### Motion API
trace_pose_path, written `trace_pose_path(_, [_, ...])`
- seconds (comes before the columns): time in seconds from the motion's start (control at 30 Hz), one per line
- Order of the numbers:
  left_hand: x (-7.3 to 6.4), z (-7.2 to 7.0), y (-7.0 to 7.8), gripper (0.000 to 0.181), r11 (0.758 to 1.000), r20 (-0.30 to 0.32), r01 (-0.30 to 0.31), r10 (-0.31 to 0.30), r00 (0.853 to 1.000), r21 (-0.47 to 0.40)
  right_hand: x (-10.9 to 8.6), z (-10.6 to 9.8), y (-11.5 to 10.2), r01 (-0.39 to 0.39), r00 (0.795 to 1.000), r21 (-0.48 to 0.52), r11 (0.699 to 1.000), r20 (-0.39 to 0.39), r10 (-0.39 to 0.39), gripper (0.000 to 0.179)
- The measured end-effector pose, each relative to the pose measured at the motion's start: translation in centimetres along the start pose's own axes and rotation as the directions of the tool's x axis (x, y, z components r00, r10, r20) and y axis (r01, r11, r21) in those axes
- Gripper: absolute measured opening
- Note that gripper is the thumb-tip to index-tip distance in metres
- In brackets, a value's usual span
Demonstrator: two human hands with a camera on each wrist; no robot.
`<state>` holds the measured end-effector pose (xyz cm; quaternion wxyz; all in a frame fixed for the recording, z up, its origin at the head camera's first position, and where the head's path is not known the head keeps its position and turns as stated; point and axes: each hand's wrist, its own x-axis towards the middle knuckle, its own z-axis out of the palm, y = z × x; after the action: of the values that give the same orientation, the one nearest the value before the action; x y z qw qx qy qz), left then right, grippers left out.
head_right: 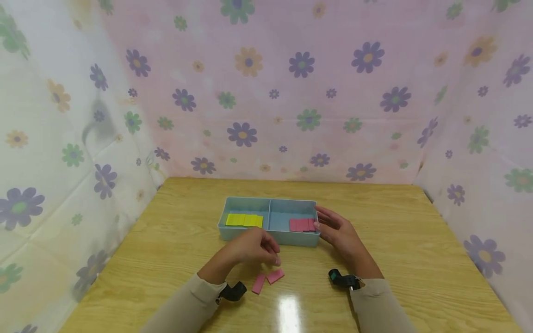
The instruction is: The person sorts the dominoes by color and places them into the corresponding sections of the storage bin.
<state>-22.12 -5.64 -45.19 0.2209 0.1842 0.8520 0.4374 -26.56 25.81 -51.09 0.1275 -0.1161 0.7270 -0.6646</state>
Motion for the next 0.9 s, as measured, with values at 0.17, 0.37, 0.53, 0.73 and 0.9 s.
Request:
trace_pose_path(0.17, [0.2, 0.6, -0.6, 0.016, 1.000, 0.008, 0.018, -0.018, 1.000, -0.008, 0.1, 0.0, 0.1, 0.006, 1.000, -0.016, 1.000, -0.001, -0.006, 0.066])
trace_pose_path(0.37, [0.4, 1.2, -0.9, 0.015, 0.999, 0.012, 0.012, -0.012, 1.000, 0.036, 0.2, -0.1, 0.1, 0.005, 1.000, -0.022, 1.000, -0.001, -0.005, 0.066])
trace_pose_path(0.53, [0.4, 1.7, -0.8, 0.017, 0.999, 0.024, 0.031, -0.032, 0.999, 0.034, 0.2, -0.1, 0.2, 0.007, 1.000, -0.003, 1.000, -0.001, -0.007, 0.064])
trace_pose_path(0.73, [0.3, 2.2, -0.6, 0.021, 0.996, 0.015, 0.047, -0.049, 0.999, 0.082, 0.0, -0.1, 0.2, 0.008, 1.000, -0.009, 1.000, 0.002, -0.008, 0.065])
trace_pose_path(0.9, [0.3, 2.5, -0.6, 0.022, 0.992, 0.006, 0.035, -0.036, 0.999, 0.124, 0.0, -0.1, 0.2, 0.014, 1.000, -0.010, 1.000, 0.004, -0.014, 0.066])
